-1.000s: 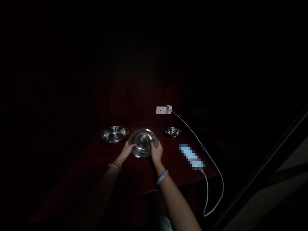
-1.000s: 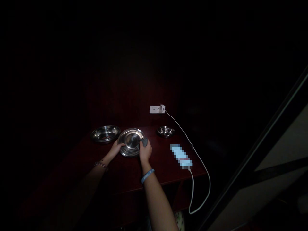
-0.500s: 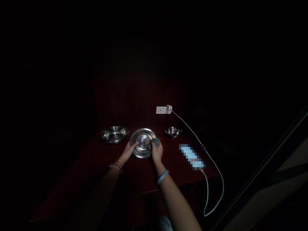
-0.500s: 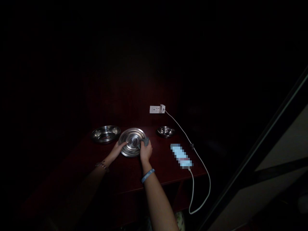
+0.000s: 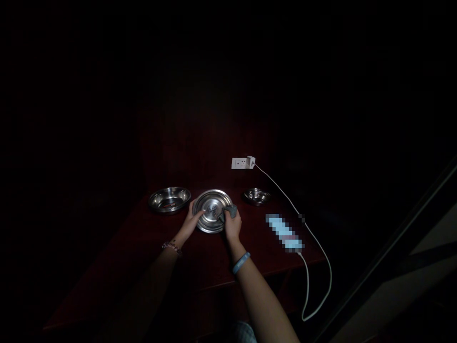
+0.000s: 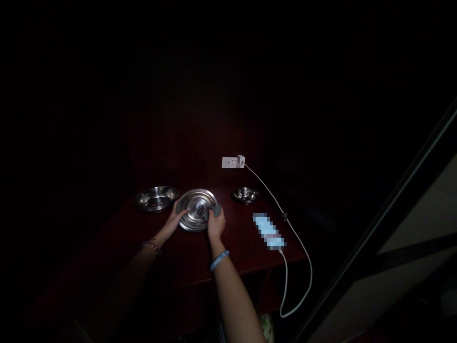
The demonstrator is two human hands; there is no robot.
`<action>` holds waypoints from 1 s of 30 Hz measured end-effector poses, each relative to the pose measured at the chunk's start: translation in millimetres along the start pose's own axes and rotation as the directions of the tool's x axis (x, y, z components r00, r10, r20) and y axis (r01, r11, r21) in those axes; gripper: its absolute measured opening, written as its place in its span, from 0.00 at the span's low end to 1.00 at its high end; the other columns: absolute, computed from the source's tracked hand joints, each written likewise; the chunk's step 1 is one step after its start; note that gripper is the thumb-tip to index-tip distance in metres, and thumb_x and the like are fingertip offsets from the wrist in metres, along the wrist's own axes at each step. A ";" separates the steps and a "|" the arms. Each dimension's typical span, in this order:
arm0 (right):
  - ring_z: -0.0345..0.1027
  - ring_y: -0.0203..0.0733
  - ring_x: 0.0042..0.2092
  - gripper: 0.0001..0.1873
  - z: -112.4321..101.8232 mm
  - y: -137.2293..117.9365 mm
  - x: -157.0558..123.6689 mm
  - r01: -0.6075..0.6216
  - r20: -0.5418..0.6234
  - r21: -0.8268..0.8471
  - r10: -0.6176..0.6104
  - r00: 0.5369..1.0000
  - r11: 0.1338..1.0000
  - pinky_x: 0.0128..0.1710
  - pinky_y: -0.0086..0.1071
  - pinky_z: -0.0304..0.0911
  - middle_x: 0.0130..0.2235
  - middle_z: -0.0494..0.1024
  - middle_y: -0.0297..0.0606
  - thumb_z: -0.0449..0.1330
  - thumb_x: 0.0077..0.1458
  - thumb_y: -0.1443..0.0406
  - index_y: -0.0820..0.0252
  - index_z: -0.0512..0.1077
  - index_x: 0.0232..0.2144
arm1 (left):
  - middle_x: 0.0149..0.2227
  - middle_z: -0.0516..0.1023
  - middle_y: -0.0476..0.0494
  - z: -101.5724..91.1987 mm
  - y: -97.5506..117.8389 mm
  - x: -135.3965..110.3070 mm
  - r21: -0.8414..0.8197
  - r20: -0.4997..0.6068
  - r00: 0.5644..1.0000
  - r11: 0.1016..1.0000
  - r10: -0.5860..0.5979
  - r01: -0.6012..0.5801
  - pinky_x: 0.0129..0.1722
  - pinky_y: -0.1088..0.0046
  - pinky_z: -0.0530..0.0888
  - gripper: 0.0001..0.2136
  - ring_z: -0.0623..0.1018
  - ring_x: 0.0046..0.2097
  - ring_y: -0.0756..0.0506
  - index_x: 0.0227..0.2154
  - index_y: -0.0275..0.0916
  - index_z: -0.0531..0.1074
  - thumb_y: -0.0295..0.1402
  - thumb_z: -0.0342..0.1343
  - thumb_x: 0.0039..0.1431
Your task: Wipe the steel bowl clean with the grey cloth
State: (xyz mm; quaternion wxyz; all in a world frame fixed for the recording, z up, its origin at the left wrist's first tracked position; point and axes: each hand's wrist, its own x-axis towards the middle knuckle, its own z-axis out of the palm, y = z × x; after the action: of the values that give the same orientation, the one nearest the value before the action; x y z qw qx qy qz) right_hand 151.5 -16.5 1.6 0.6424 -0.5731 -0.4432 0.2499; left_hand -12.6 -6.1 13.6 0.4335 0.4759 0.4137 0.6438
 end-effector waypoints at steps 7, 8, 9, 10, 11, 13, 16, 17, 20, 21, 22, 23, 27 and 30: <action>0.79 0.48 0.43 0.12 0.1 0.1 -0.9 0.031 -0.010 0.028 -0.030 0.999 0.999 0.46 0.36 0.71 0.42 0.86 0.42 0.59 0.54 0.60 0.56 0.77 0.39 | 0.57 0.79 0.34 -1.2 -5.8 2.2 -0.007 0.036 0.996 0.997 0.078 -0.078 0.67 0.62 0.65 0.24 0.74 0.64 0.35 0.53 0.35 0.71 0.32 0.62 0.51; 0.79 0.48 0.43 0.12 0.2 0.7 -0.8 0.034 -0.011 0.026 -0.034 0.999 0.999 0.46 0.36 0.71 0.42 0.86 0.42 0.59 0.54 0.60 0.56 0.77 0.39 | 0.57 0.79 0.34 -0.6 -6.4 2.1 -0.012 0.039 0.997 0.997 0.070 -0.070 0.67 0.62 0.64 0.24 0.74 0.64 0.35 0.53 0.35 0.71 0.32 0.62 0.51; 0.79 0.47 0.43 0.12 0.2 1.3 -0.6 0.037 -0.012 0.024 -0.036 0.999 0.999 0.46 0.35 0.71 0.42 0.86 0.41 0.59 0.54 0.60 0.56 0.77 0.39 | 0.58 0.78 0.34 0.0 -7.0 1.9 -0.016 0.038 0.997 0.998 0.061 -0.060 0.67 0.62 0.64 0.24 0.73 0.65 0.35 0.53 0.36 0.72 0.32 0.62 0.51; 0.79 0.47 0.43 0.12 0.2 2.0 -0.5 0.038 -0.013 0.021 -0.038 0.999 0.999 0.46 0.35 0.71 0.42 0.86 0.41 0.59 0.54 0.60 0.56 0.77 0.39 | 0.59 0.78 0.34 0.6 -7.5 1.7 -0.019 0.034 0.998 0.999 0.051 -0.051 0.68 0.61 0.64 0.25 0.73 0.65 0.36 0.53 0.37 0.72 0.32 0.63 0.50; 0.79 0.47 0.43 0.12 0.2 2.6 -0.3 0.040 -0.014 0.020 -0.040 0.999 0.999 0.46 0.35 0.71 0.42 0.86 0.41 0.59 0.54 0.60 0.56 0.77 0.39 | 0.60 0.78 0.35 1.1 -7.8 1.6 -0.021 0.032 0.999 0.999 0.041 -0.041 0.68 0.61 0.63 0.25 0.73 0.65 0.36 0.54 0.37 0.72 0.32 0.63 0.50; 0.79 0.47 0.43 0.13 0.2 3.4 -0.2 0.039 -0.016 0.020 -0.039 0.999 0.999 0.47 0.36 0.71 0.42 0.86 0.41 0.59 0.55 0.60 0.56 0.77 0.40 | 0.60 0.77 0.34 2.0 -7.5 1.2 -0.022 0.034 0.999 1.000 0.012 -0.011 0.68 0.60 0.63 0.26 0.73 0.65 0.36 0.54 0.37 0.73 0.31 0.64 0.49; 0.79 0.48 0.44 0.14 0.9 3.9 -0.4 0.025 0.001 0.018 -0.025 1.000 1.000 0.47 0.37 0.71 0.43 0.85 0.42 0.59 0.55 0.60 0.57 0.77 0.42 | 0.58 0.79 0.31 2.5 -2.7 0.2 -0.011 0.043 0.998 0.998 -0.055 0.056 0.68 0.58 0.65 0.24 0.74 0.64 0.34 0.51 0.34 0.75 0.30 0.65 0.48; 0.79 0.48 0.44 0.14 1.5 3.9 -0.6 0.015 0.014 0.014 -0.015 1.000 1.000 0.47 0.37 0.71 0.43 0.86 0.42 0.60 0.55 0.59 0.56 0.77 0.42 | 0.58 0.80 0.30 2.5 0.2 -0.4 -0.004 0.041 0.996 0.997 -0.077 0.077 0.67 0.58 0.65 0.23 0.75 0.64 0.33 0.50 0.33 0.75 0.30 0.65 0.49; 0.80 0.48 0.44 0.12 4.2 4.2 -1.7 -0.011 0.059 -0.002 0.011 0.998 1.000 0.46 0.36 0.72 0.41 0.86 0.39 0.61 0.54 0.59 0.55 0.78 0.40 | 0.54 0.82 0.33 1.8 10.6 -2.2 0.010 0.020 0.995 0.996 -0.093 0.093 0.67 0.56 0.65 0.19 0.76 0.63 0.33 0.47 0.34 0.77 0.28 0.64 0.50; 0.80 0.48 0.44 0.12 5.3 4.2 -2.2 -0.013 0.070 -0.005 0.013 0.997 1.000 0.46 0.36 0.72 0.41 0.86 0.39 0.62 0.53 0.59 0.55 0.79 0.39 | 0.53 0.83 0.34 1.5 13.6 -2.6 0.008 0.014 0.995 0.995 -0.097 0.097 0.68 0.56 0.65 0.18 0.76 0.62 0.33 0.47 0.34 0.78 0.28 0.64 0.51; 0.80 0.47 0.44 0.11 6.3 4.3 -2.8 -0.011 0.081 -0.007 0.011 0.997 1.000 0.45 0.36 0.72 0.40 0.86 0.38 0.62 0.53 0.59 0.55 0.79 0.39 | 0.52 0.83 0.35 1.2 15.9 -2.8 0.005 0.001 0.995 0.995 -0.103 0.103 0.68 0.55 0.65 0.18 0.77 0.62 0.33 0.46 0.35 0.78 0.29 0.64 0.51; 0.80 0.47 0.44 0.11 7.1 4.3 -3.3 -0.006 0.092 -0.006 0.007 0.996 1.000 0.45 0.35 0.72 0.40 0.86 0.38 0.62 0.53 0.59 0.55 0.79 0.39 | 0.52 0.84 0.35 0.9 17.4 -2.7 0.003 -0.019 0.994 0.994 -0.105 0.105 0.68 0.55 0.65 0.18 0.77 0.62 0.34 0.46 0.35 0.78 0.29 0.65 0.50; 0.80 0.47 0.44 0.11 7.9 4.5 -4.5 -0.006 0.142 -0.023 0.009 0.990 1.000 0.45 0.35 0.72 0.40 0.86 0.39 0.63 0.54 0.59 0.55 0.80 0.37 | 0.53 0.83 0.35 0.5 16.2 -0.7 -0.009 -0.096 0.992 0.996 -0.087 0.086 0.67 0.54 0.66 0.19 0.76 0.62 0.34 0.47 0.35 0.78 0.30 0.66 0.50; 0.81 0.49 0.43 0.10 6.6 4.3 -4.4 -0.002 0.155 -0.051 0.010 0.988 0.999 0.44 0.36 0.72 0.40 0.86 0.41 0.63 0.54 0.58 0.56 0.79 0.36 | 0.54 0.82 0.33 0.1 12.7 1.3 -0.007 -0.108 0.989 0.995 -0.103 0.102 0.67 0.55 0.67 0.18 0.77 0.62 0.33 0.47 0.32 0.78 0.30 0.64 0.52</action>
State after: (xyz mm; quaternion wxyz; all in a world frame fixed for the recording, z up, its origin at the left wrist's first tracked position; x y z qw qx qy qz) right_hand 144.5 -15.9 -4.1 0.5905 -0.5695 -0.4962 0.2843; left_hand -14.8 -8.4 25.9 0.4435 0.4180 0.4598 0.6459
